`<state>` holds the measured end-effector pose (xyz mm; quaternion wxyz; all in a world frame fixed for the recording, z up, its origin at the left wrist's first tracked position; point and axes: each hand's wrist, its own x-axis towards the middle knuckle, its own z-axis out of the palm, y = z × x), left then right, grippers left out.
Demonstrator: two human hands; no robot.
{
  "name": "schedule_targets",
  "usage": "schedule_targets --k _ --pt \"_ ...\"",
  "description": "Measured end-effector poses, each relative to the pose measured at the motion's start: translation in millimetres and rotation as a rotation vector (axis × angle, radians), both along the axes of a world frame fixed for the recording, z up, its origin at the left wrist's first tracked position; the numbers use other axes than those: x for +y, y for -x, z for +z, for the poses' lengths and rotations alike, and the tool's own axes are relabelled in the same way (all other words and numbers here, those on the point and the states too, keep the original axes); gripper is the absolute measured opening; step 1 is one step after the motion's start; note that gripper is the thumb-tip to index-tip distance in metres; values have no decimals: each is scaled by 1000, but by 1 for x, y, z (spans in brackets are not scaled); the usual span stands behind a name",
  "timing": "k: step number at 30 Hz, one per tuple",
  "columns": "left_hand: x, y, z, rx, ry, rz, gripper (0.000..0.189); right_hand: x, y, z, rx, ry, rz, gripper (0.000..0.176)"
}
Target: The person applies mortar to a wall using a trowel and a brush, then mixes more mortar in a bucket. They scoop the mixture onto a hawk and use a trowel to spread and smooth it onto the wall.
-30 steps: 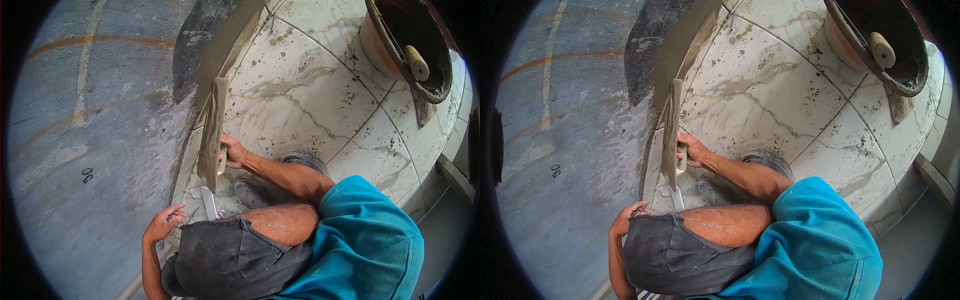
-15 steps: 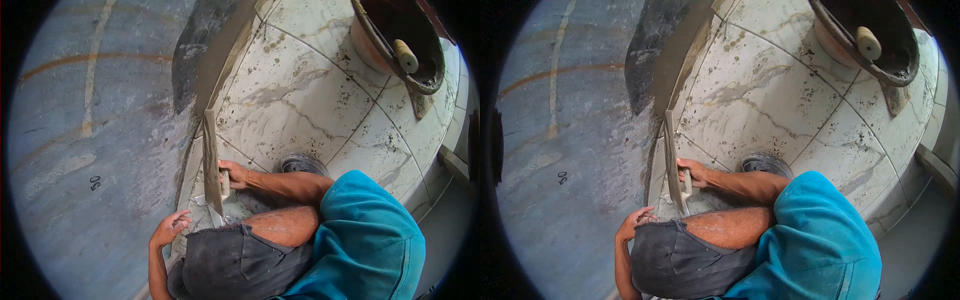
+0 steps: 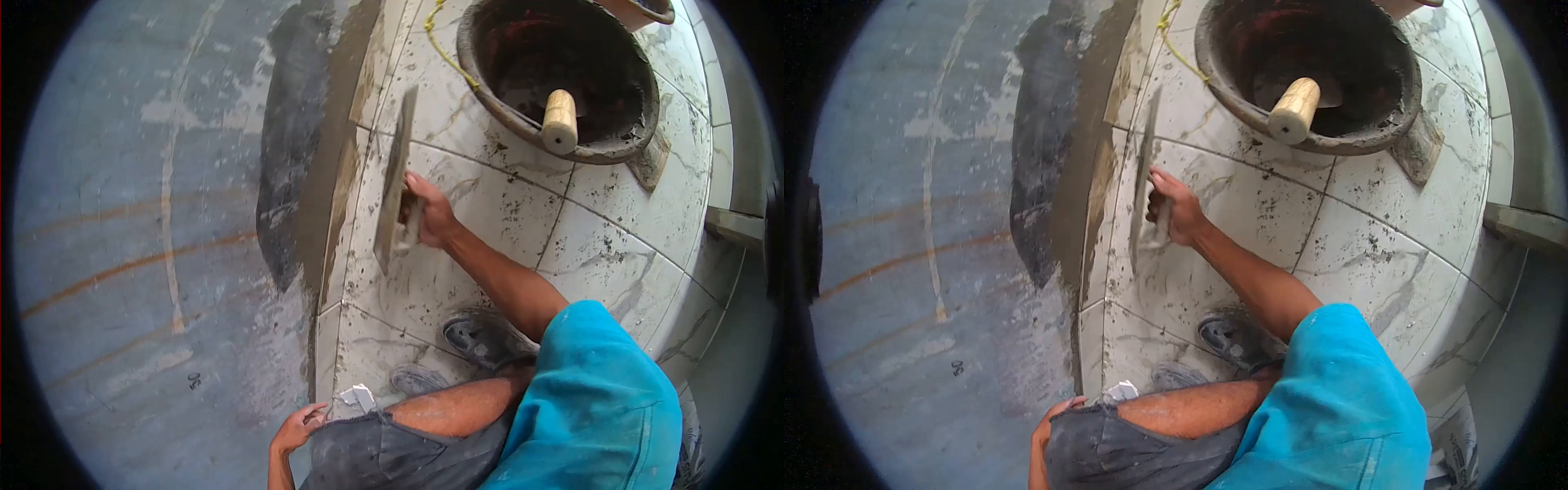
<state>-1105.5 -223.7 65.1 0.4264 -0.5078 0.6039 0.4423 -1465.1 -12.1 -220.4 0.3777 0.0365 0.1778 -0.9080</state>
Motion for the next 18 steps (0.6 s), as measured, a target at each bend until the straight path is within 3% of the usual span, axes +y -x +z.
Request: schedule_targets --k 1,3,6,8,10,15,18 --pt "-3 1 1 50 -37 -113 43 -5 23 -8 2 3 -15 39" --pt "-6 3 0 51 -16 -142 43 -16 65 -18 144 368 29 40" --pt "-17 -17 -4 32 -12 -117 48 -17 108 28 -80 202 -65 43" --pt "-23 -22 -9 -65 9 48 52 -24 140 14 -52 277 -88 43" --pt "-24 -21 -9 -60 15 -53 55 -27 166 6 -50 306 -138 41" --pt "-41 -43 -17 -62 -3 -53 46 -34 211 -24 -76 467 -53 36" --pt "-43 -47 -18 -55 -21 -10 47 -39 224 -33 -35 407 -68 35"
